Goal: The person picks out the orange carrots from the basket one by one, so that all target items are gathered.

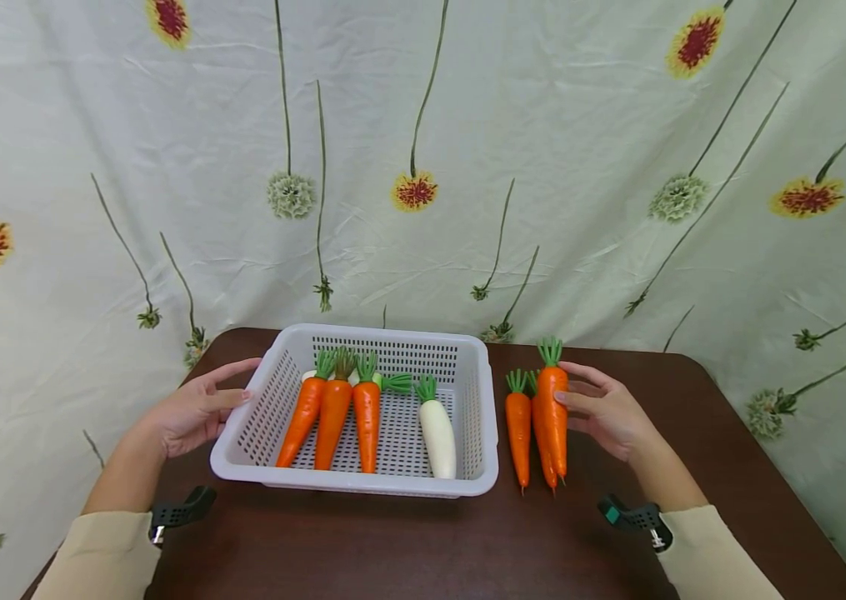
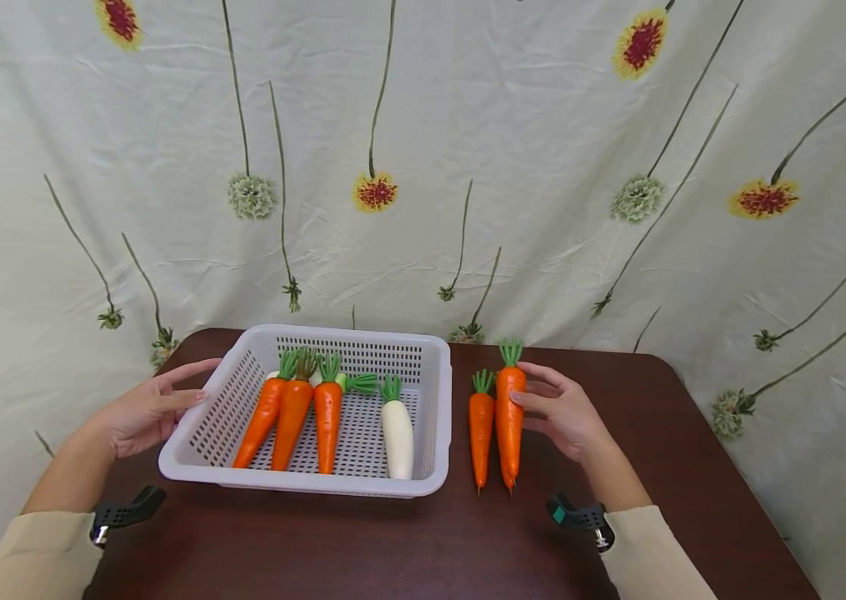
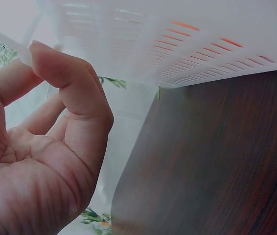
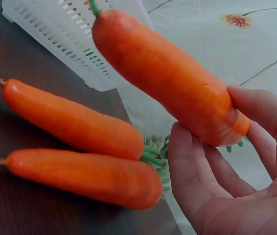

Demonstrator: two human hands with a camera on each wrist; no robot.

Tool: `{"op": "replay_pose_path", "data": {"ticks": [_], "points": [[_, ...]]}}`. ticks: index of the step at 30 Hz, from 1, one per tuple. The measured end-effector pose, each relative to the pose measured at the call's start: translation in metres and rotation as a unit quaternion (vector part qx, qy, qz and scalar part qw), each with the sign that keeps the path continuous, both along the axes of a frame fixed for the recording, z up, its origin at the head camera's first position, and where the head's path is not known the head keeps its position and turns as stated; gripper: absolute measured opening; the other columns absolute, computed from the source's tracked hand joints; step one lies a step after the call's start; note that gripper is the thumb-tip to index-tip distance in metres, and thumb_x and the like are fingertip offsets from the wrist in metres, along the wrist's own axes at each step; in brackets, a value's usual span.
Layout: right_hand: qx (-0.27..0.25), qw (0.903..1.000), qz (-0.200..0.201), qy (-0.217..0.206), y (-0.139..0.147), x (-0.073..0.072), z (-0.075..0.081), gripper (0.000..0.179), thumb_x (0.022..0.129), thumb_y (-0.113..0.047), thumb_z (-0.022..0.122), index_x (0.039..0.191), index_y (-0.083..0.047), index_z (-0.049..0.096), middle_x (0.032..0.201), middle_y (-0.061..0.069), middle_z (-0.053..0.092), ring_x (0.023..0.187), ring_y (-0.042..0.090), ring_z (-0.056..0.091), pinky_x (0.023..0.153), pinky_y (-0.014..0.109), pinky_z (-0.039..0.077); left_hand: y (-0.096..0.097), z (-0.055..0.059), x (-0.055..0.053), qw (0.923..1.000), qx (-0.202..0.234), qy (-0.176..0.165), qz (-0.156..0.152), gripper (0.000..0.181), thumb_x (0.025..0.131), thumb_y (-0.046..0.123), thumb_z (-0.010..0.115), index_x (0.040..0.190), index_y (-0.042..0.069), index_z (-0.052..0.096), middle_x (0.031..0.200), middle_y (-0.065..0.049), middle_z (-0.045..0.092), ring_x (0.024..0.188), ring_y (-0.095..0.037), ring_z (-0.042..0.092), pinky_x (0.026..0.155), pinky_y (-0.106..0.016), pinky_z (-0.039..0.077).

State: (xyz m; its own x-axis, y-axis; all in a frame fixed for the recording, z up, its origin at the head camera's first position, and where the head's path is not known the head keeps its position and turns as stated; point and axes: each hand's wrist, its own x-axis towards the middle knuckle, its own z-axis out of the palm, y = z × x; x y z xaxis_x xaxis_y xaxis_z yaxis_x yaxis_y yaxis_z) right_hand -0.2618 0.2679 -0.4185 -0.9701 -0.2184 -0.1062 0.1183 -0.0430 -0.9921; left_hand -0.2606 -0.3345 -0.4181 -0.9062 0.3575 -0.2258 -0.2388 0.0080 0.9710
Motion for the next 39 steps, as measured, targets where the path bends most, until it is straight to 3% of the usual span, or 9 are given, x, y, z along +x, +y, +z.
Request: {"op": "replay_pose_path", "data": {"ticks": [21, 28, 39], "points": [[0.002, 0.9999, -0.011, -0.003, 0.026, 0.000, -0.020, 0.056, 0.097, -0.007, 0.070, 0.148, -0.015, 0.050, 0.113, -0.008, 0.073, 0.102, 0.015, 0.072, 0.088, 0.039, 0.062, 0.002, 0.000, 0.001, 0.9999, -0.007, 0.004, 0.007, 0.074, 0.106, 0.014, 0.056, 0.166, 0.018, 0.011, 0.120, 0.005, 0.071, 0.106, -0.023, 0.074, 0.091, -0.055, 0.060], [0.026, 0.9994, -0.020, -0.012, 0.037, -0.002, -0.027, 0.061, 0.096, -0.010, 0.071, 0.152, -0.014, 0.047, 0.114, -0.008, 0.071, 0.103, 0.015, 0.071, 0.089, 0.040, 0.062, 0.003, 0.001, 0.000, 1.0000, -0.005, 0.003, 0.007, 0.074, 0.106, 0.015, 0.055, 0.166, 0.018, 0.012, 0.120, 0.005, 0.070, 0.106, -0.023, 0.074, 0.091, -0.056, 0.059], [0.051, 0.9984, -0.008, -0.023, 0.048, -0.007, -0.037, 0.055, 0.096, -0.010, 0.071, 0.148, -0.016, 0.053, 0.113, -0.009, 0.071, 0.102, 0.014, 0.071, 0.090, 0.040, 0.062, 0.001, -0.001, 0.001, 0.9999, 0.000, 0.005, 0.009, 0.073, 0.106, 0.014, 0.055, 0.166, 0.018, 0.012, 0.120, 0.005, 0.071, 0.106, -0.024, 0.074, 0.090, -0.057, 0.059]]}}
